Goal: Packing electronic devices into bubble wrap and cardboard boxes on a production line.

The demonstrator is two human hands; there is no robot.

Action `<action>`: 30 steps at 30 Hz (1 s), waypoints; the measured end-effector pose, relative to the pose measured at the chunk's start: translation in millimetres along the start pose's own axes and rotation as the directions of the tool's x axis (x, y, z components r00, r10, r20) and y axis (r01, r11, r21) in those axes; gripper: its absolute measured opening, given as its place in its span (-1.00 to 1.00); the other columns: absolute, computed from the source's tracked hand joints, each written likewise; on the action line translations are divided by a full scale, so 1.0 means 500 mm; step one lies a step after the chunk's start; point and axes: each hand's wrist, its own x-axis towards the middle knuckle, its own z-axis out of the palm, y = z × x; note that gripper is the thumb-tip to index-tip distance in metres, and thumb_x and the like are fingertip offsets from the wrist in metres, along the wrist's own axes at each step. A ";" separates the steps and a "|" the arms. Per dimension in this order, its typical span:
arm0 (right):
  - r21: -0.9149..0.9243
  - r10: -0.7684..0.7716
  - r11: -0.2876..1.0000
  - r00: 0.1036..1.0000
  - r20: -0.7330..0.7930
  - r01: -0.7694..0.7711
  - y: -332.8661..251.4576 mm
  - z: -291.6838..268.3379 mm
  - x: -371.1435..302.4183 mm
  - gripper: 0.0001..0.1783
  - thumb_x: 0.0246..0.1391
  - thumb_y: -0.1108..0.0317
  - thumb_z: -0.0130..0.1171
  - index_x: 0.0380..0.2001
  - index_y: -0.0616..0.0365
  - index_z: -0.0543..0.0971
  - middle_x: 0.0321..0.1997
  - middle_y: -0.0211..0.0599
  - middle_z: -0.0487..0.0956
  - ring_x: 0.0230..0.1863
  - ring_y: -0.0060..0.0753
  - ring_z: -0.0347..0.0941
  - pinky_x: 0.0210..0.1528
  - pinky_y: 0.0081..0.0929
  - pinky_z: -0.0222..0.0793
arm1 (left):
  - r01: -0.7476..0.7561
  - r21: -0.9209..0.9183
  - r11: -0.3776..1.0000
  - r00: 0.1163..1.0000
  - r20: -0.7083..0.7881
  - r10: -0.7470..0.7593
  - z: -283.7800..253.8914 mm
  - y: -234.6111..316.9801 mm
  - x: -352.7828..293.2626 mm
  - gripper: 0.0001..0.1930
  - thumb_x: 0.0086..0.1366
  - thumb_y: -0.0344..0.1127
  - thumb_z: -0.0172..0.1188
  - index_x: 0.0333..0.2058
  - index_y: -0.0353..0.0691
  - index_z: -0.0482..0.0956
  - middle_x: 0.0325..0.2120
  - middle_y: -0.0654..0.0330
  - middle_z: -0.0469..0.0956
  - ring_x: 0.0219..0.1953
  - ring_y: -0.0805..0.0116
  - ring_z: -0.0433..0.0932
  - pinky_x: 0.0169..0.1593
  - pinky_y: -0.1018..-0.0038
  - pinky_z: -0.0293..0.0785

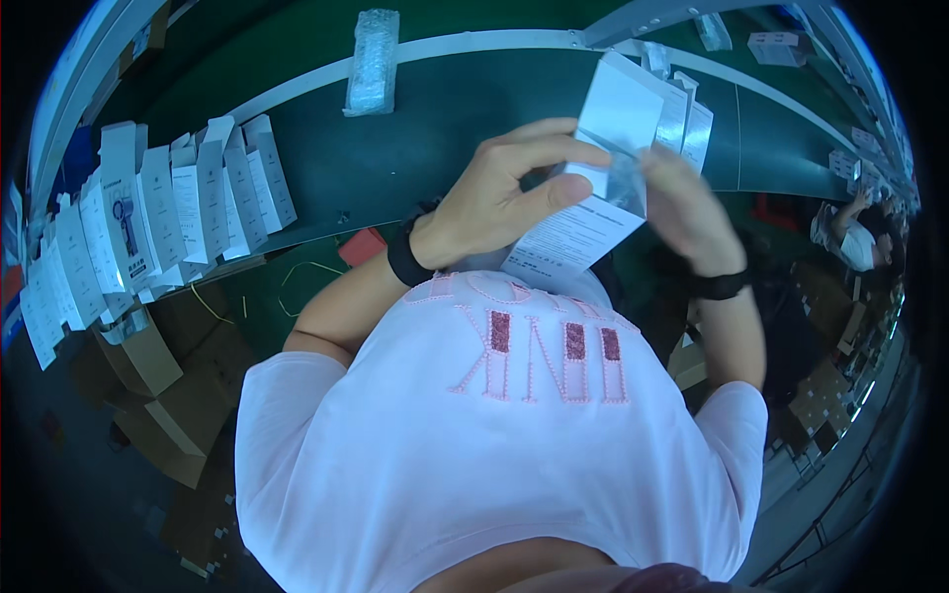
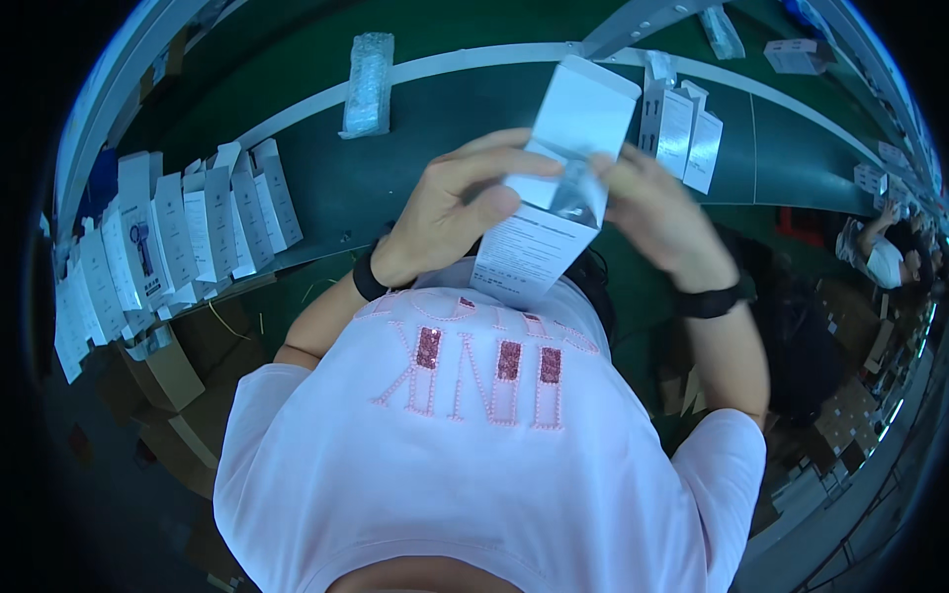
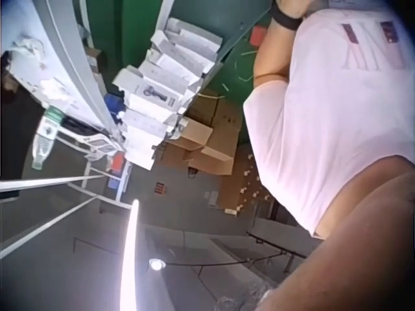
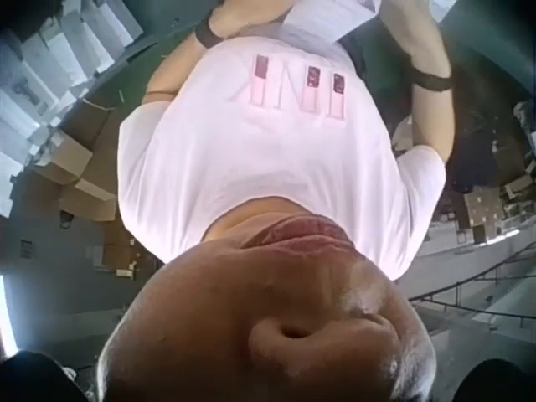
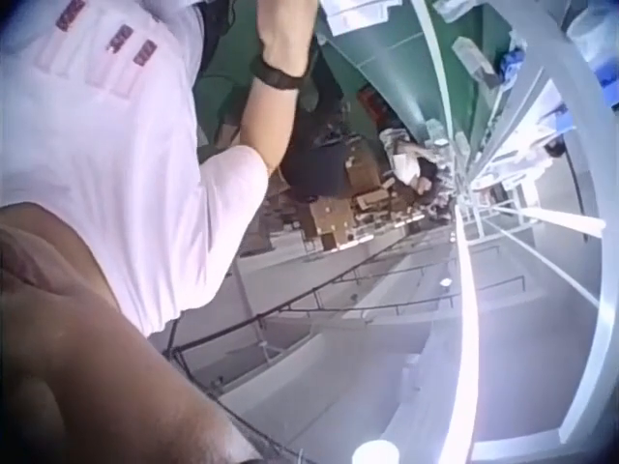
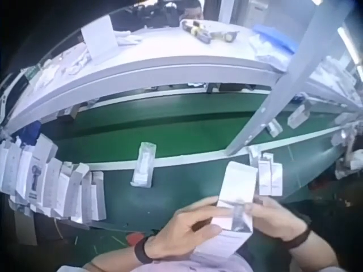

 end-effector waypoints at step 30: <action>-0.590 -0.517 0.683 0.855 0.027 0.432 0.058 -0.267 -0.124 -0.57 0.06 0.30 0.19 0.04 0.10 0.54 0.22 -0.02 0.37 0.28 -0.10 0.23 0.27 -0.25 0.10 | 0.448 -0.190 0.874 0.880 0.269 -0.392 0.270 -0.163 0.162 -0.64 0.11 -0.40 0.35 -0.11 -0.26 0.46 -0.20 0.25 0.50 -0.11 0.50 0.47 -0.07 0.53 0.43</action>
